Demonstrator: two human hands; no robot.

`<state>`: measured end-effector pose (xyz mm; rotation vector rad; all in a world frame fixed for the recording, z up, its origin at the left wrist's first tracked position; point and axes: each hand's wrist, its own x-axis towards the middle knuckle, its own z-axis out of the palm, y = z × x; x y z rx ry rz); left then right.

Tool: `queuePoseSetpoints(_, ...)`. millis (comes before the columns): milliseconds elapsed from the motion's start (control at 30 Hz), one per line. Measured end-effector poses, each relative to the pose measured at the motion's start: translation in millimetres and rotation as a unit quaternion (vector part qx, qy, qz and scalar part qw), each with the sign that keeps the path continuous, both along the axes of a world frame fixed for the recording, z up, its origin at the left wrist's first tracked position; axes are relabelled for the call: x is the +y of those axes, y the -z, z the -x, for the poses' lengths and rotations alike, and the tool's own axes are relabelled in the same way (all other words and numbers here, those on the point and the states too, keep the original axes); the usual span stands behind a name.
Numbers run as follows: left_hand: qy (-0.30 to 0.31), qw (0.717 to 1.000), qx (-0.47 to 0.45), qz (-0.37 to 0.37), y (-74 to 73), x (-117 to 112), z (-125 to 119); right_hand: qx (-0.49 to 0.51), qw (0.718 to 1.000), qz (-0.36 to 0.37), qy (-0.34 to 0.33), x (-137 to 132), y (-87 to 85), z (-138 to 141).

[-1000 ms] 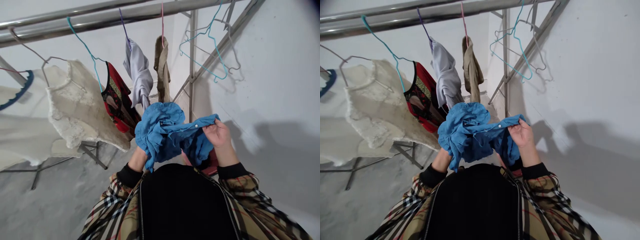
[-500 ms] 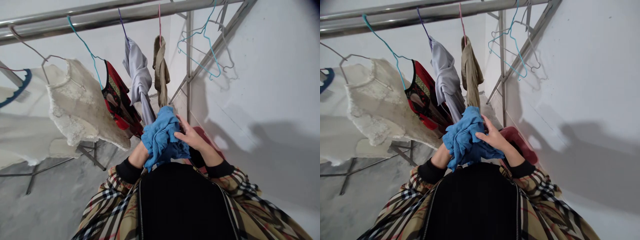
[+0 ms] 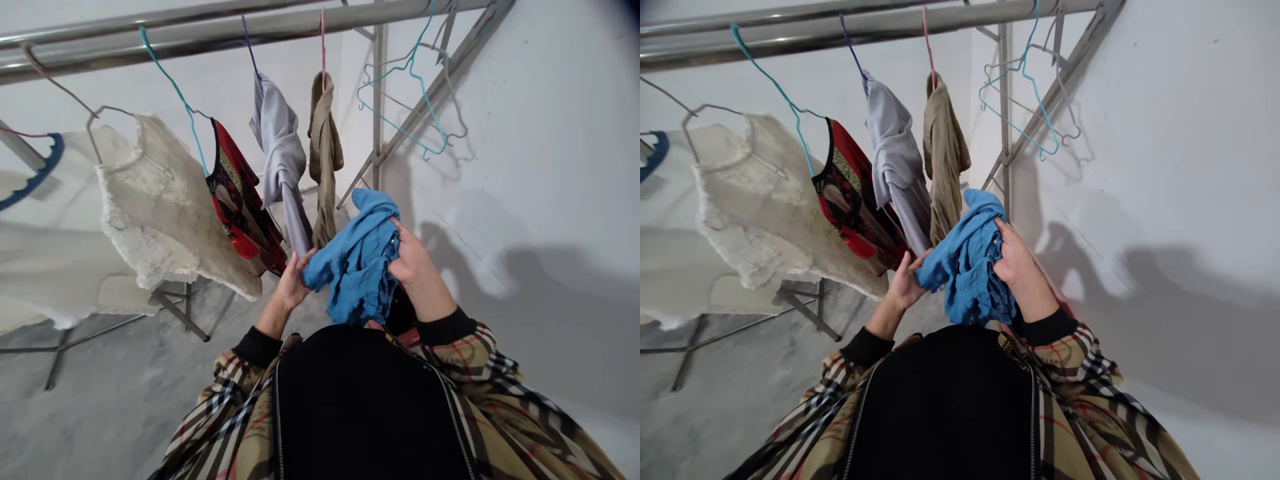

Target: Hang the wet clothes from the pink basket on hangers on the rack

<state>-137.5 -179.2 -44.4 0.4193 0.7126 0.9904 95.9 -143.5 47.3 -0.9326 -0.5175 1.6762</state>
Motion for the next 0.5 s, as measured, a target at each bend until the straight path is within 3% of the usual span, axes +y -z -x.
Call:
queuePoseSetpoints(100, 0.024, 0.999, 0.029, 0.020, 19.8, -21, -9, -0.036, 0.998, -0.045, -0.008, 4, -4.6, -2)
queuePoseSetpoints(200, 0.067, 0.994, 0.074, 0.038, 20.8, -33, -26, -0.049, 0.996, -0.068, -0.012, 5, -9.2, 6)
queuePoseSetpoints(367, 0.082, 0.992, 0.032, 0.090, -9.0, -21, -47, -0.037, 0.996, -0.073, -0.047, 3, -22.2, 31)
queuePoseSetpoints(500, 0.051, 0.995, 0.027, 0.087, -47.9, -8, -20, -0.041, 0.991, -0.107, -0.071, 2, -38.7, 40)
